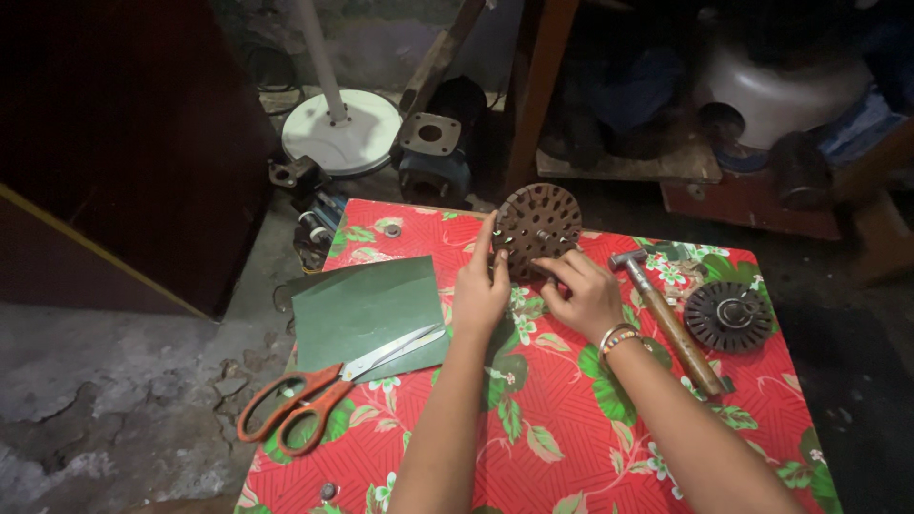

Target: The person cleans a round metal part with small holes by hand, rotating the part and using fingers to clear debris.

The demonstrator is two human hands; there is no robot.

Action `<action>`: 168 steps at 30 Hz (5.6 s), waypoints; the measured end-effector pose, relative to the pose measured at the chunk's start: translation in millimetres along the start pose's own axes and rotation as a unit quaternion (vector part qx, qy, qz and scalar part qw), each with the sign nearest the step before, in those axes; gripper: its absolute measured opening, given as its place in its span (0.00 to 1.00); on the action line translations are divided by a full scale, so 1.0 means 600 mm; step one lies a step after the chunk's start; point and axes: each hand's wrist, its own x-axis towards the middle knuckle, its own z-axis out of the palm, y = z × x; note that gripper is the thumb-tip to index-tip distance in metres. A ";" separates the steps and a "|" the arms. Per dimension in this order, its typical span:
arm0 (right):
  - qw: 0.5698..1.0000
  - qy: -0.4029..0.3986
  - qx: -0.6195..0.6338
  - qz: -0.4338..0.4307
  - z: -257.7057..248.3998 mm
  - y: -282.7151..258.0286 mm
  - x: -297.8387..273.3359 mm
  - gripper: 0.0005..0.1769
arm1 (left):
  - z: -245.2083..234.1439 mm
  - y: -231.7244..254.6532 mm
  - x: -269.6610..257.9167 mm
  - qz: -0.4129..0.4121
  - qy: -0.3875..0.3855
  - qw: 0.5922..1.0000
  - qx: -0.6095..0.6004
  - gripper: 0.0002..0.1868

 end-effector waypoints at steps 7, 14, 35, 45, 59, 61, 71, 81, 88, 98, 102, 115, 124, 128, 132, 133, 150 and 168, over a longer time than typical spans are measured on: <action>0.999 0.044 -0.009 -0.004 0.010 0.011 -0.006 0.12 | -0.001 0.001 -0.001 -0.016 -0.010 1.000 -0.008 0.33; 0.999 0.030 0.014 0.016 0.014 0.011 -0.005 0.13 | 0.003 -0.005 -0.002 0.002 -0.001 1.000 -0.014 0.33; 0.984 0.118 0.068 0.112 0.033 -0.026 0.022 0.12 | -0.004 0.008 0.000 -0.006 -0.007 1.000 -0.015 0.32; 0.968 0.141 0.127 0.162 0.062 -0.027 0.018 0.10 | -0.003 0.005 0.000 0.001 -0.004 1.000 -0.015 0.33; 0.969 0.147 0.140 0.139 0.056 -0.032 0.016 0.15 | -0.001 0.002 0.000 -0.010 -0.009 1.000 -0.002 0.32; 0.969 0.140 0.135 0.149 0.058 -0.031 0.015 0.15 | 0.000 0.001 0.000 -0.012 -0.008 1.000 0.006 0.32; 0.963 0.127 0.167 0.171 0.056 -0.019 0.005 0.11 | -0.001 0.004 -0.004 -0.007 -0.005 1.000 0.001 0.32; 0.973 0.165 0.101 0.125 0.035 -0.044 0.023 0.15 | 0.001 0.007 -0.001 -0.052 -0.024 0.998 0.031 0.33; 0.978 0.148 0.047 0.136 0.048 -0.024 0.018 0.12 | -0.002 -0.016 0.002 0.049 -0.041 0.997 -0.041 0.32; 0.982 0.163 0.013 0.090 0.037 -0.047 0.023 0.09 | -0.002 0.006 -0.003 0.004 -0.034 0.999 0.026 0.34; 0.984 0.139 -0.011 0.108 0.034 -0.056 0.016 0.11 | -0.001 0.006 -0.005 -0.001 -0.030 0.999 0.043 0.33; 0.973 0.105 0.137 0.152 0.054 -0.037 0.005 0.14 | 0.003 -0.005 -0.005 0.001 -0.024 0.998 0.051 0.34; 0.979 0.105 0.129 0.115 0.039 -0.048 0.005 0.20 | 0.006 -0.008 -0.003 -0.020 -0.029 0.997 0.061 0.34; 0.982 0.101 0.108 0.121 0.035 -0.051 0.008 0.21 | 0.004 -0.005 -0.001 -0.003 -0.025 0.998 0.056 0.35; 0.974 0.081 0.128 0.168 0.036 -0.050 0.008 0.20 | 0.001 0.001 -0.004 -0.038 -0.046 0.995 0.082 0.36; 0.975 0.082 0.124 0.163 0.035 -0.050 0.009 0.20 | 0.002 0.002 -0.004 -0.034 -0.042 0.995 0.081 0.36; 0.984 0.103 0.096 0.111 0.039 -0.047 0.012 0.18 | -0.001 0.010 -0.002 -0.030 -0.035 0.996 0.076 0.35; 0.981 0.079 0.122 0.126 0.044 -0.041 0.008 0.21 | -0.004 0.016 -0.004 -0.016 -0.039 0.997 0.058 0.34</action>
